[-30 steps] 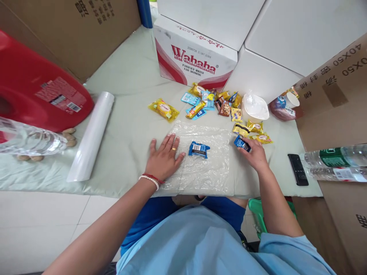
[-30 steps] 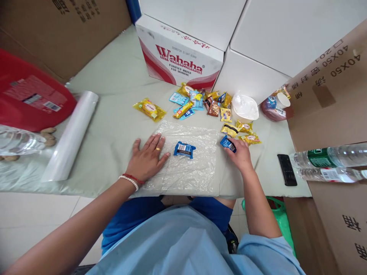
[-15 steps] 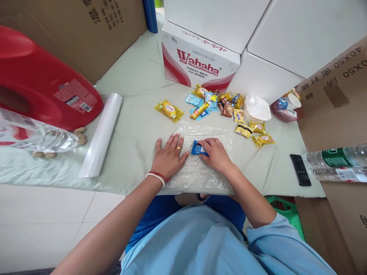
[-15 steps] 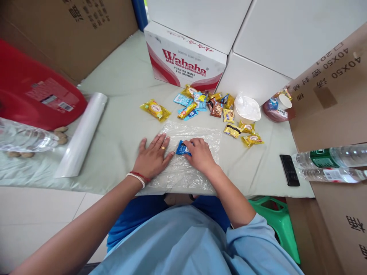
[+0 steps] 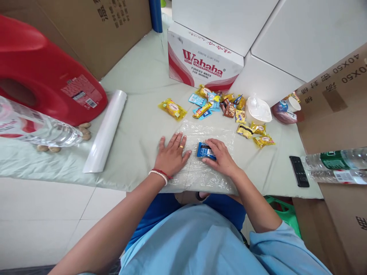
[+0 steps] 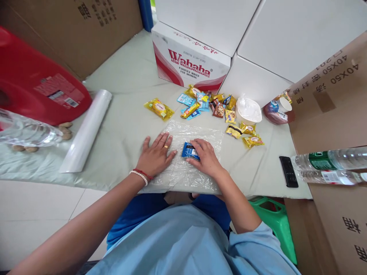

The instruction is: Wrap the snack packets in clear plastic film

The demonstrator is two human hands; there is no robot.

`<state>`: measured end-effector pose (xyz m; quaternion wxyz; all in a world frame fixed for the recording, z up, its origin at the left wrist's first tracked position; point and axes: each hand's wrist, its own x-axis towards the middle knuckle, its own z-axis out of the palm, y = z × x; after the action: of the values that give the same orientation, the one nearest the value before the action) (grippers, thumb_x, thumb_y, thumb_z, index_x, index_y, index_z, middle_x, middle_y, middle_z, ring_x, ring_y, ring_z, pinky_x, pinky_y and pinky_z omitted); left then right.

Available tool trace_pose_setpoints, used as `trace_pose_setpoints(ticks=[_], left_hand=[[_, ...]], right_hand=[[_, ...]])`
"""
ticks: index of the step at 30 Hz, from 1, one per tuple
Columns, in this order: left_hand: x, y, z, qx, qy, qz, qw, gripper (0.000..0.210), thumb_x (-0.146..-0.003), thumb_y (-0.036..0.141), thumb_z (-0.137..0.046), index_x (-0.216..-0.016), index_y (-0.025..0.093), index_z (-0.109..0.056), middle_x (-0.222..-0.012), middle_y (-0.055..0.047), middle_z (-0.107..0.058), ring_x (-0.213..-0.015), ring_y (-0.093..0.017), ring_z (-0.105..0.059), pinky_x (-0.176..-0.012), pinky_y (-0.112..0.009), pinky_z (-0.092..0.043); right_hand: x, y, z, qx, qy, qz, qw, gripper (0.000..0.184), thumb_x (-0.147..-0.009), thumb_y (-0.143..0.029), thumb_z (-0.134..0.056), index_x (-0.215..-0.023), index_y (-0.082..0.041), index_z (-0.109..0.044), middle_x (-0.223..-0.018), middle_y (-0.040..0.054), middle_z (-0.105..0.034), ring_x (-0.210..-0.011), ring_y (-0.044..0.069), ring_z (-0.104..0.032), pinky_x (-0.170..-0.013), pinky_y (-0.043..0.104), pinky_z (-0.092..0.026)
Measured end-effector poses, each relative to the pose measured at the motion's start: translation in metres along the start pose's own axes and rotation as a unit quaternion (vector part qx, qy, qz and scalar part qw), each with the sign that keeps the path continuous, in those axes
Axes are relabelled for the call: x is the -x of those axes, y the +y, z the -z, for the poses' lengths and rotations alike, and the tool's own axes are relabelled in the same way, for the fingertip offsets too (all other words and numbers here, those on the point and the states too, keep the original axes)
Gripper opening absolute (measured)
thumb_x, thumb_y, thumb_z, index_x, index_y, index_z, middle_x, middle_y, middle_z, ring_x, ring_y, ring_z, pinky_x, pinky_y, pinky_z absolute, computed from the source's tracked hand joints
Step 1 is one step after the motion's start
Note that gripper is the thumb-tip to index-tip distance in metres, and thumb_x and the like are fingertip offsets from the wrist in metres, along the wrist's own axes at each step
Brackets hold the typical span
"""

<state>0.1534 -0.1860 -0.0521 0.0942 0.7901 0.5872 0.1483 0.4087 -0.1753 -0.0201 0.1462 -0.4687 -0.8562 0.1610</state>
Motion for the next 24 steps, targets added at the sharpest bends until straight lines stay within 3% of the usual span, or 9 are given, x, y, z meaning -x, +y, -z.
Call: trace_pose_setpoints(ticks=[6,15,24], left_hand=[[0.000,0.001,0.001,-0.005,0.002,0.000,1.000,0.065,-0.109,0.049,-0.031,-0.163,0.015,-0.039,-0.172,-0.017,-0.034,-0.161,-0.031,-0.032,-0.132,-0.066,-0.006],[-0.001,0.002,0.002,-0.002,-0.002,0.001,1.000,0.065,-0.108,0.049,-0.032,-0.164,0.016,-0.038,-0.172,-0.017,-0.034,-0.160,-0.032,-0.032,-0.132,-0.066,-0.006],[-0.001,0.001,0.001,-0.005,0.001,0.002,1.000,0.066,-0.108,0.049,-0.033,-0.164,0.015,-0.039,-0.172,-0.017,-0.035,-0.160,-0.032,-0.033,-0.132,-0.066,-0.008]], right_hand=[[0.006,0.016,0.002,-0.017,0.035,0.022,0.999,0.049,-0.105,-0.050,-0.058,-0.148,-0.027,-0.060,-0.139,0.0138,-0.063,-0.144,0.033,-0.047,-0.121,0.058,-0.040],[0.003,0.017,-0.005,-0.034,0.025,-0.015,0.999,0.054,-0.100,-0.053,-0.066,-0.147,-0.026,-0.060,-0.143,0.0154,-0.061,-0.143,0.034,-0.048,-0.119,0.058,-0.041],[-0.003,0.009,-0.003,-0.004,0.026,-0.012,1.000,0.046,-0.096,-0.035,-0.068,-0.139,-0.022,-0.063,-0.133,0.0149,-0.065,-0.127,0.033,-0.055,-0.116,0.054,-0.041]])
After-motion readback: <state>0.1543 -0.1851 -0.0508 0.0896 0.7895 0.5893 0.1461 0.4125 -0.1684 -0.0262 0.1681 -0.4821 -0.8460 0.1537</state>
